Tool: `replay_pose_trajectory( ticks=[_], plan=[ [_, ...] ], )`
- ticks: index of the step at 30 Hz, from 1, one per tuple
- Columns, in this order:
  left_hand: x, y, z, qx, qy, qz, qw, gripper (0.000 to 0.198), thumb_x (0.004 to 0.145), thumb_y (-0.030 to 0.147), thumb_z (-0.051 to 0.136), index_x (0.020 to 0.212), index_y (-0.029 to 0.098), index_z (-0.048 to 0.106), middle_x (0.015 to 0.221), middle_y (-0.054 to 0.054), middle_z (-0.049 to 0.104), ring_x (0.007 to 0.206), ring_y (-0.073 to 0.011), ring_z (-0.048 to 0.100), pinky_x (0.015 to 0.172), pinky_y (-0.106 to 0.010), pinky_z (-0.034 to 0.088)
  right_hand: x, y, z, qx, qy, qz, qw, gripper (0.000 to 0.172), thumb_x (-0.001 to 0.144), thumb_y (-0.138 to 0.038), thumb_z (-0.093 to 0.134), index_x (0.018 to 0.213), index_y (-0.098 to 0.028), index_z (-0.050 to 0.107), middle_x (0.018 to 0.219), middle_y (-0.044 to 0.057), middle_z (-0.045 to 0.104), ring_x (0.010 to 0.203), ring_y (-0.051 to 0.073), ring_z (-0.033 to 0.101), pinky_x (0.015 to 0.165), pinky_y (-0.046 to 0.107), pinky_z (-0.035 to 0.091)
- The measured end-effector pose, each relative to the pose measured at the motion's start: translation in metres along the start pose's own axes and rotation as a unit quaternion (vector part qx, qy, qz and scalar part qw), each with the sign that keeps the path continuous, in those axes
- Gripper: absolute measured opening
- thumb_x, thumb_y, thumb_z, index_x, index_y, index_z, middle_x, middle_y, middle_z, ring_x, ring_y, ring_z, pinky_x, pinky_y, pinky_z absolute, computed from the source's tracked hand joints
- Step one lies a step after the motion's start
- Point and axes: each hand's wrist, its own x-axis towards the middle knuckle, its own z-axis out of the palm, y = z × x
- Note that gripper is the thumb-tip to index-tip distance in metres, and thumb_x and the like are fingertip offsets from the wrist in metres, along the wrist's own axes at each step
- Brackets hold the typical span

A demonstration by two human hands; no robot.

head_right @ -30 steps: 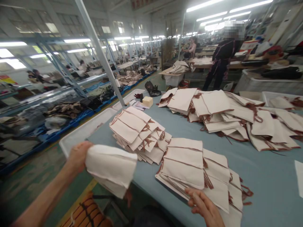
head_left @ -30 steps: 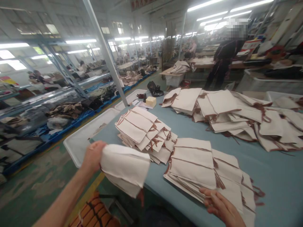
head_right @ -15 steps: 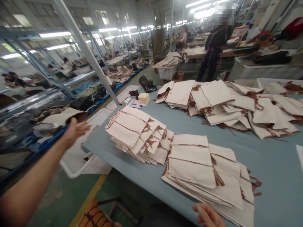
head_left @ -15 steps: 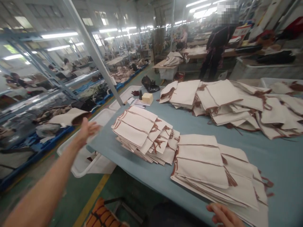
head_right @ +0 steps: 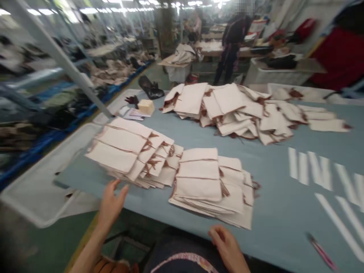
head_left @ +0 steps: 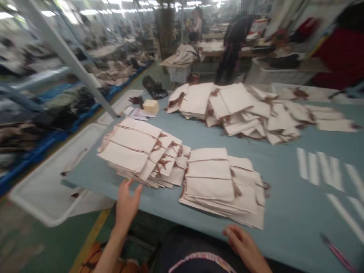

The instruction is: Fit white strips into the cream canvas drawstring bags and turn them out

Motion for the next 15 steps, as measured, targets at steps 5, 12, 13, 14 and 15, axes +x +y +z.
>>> replay_pose_trajectory(
  ticks=[5,12,13,14,15],
  plan=[
    [-0.055,0.021,0.058,-0.021,-0.082,0.010,0.996,0.055,0.084,0.058,0.060,0.121,0.018,0.066,0.128,-0.018,0.072,0.121,-0.0427,0.067,0.114,-0.063,0.046,0.013,0.013,-0.037,-0.007,0.043,-0.026,0.999,0.044,0.087,-0.062,0.059,0.079,-0.019,0.066,0.074,0.003,0.065,0.073,0.021,0.061,0.071,0.032,0.050],
    [-0.081,0.071,0.180,-0.020,-0.149,0.008,0.989,0.040,0.100,0.039,0.069,0.132,0.016,0.065,0.136,-0.014,0.068,0.125,-0.0315,0.066,0.109,-0.056,0.053,0.018,0.020,-0.102,-0.004,0.027,-0.074,0.997,0.034,0.091,-0.049,0.059,0.080,-0.018,0.068,0.070,0.001,0.065,0.068,0.019,0.059,0.066,0.029,0.045],
    [-0.076,0.078,0.192,-0.018,-0.149,-0.001,0.989,0.038,0.101,0.038,0.069,0.132,0.016,0.065,0.136,-0.013,0.068,0.122,-0.0301,0.067,0.105,-0.055,0.056,0.021,0.016,-0.109,-0.003,0.024,-0.083,0.996,0.032,0.091,-0.047,0.059,0.079,-0.018,0.068,0.069,0.001,0.065,0.068,0.018,0.059,0.065,0.029,0.044],
    [-0.071,0.083,0.200,-0.017,-0.149,-0.011,0.989,0.036,0.102,0.037,0.069,0.131,0.016,0.066,0.134,-0.012,0.068,0.118,-0.0290,0.069,0.102,-0.053,0.058,0.025,0.011,-0.115,-0.002,0.025,-0.093,0.995,0.030,0.092,-0.045,0.058,0.080,-0.018,0.068,0.070,0.001,0.066,0.068,0.019,0.060,0.065,0.028,0.044],
    [-0.067,0.089,0.207,-0.020,-0.150,-0.019,0.988,0.036,0.102,0.037,0.070,0.131,0.016,0.066,0.133,-0.011,0.068,0.115,-0.0282,0.070,0.098,-0.051,0.060,0.031,0.004,-0.118,0.000,0.028,-0.103,0.994,0.028,0.092,-0.043,0.059,0.081,-0.019,0.068,0.072,0.001,0.068,0.070,0.019,0.061,0.067,0.029,0.045]
  ],
)
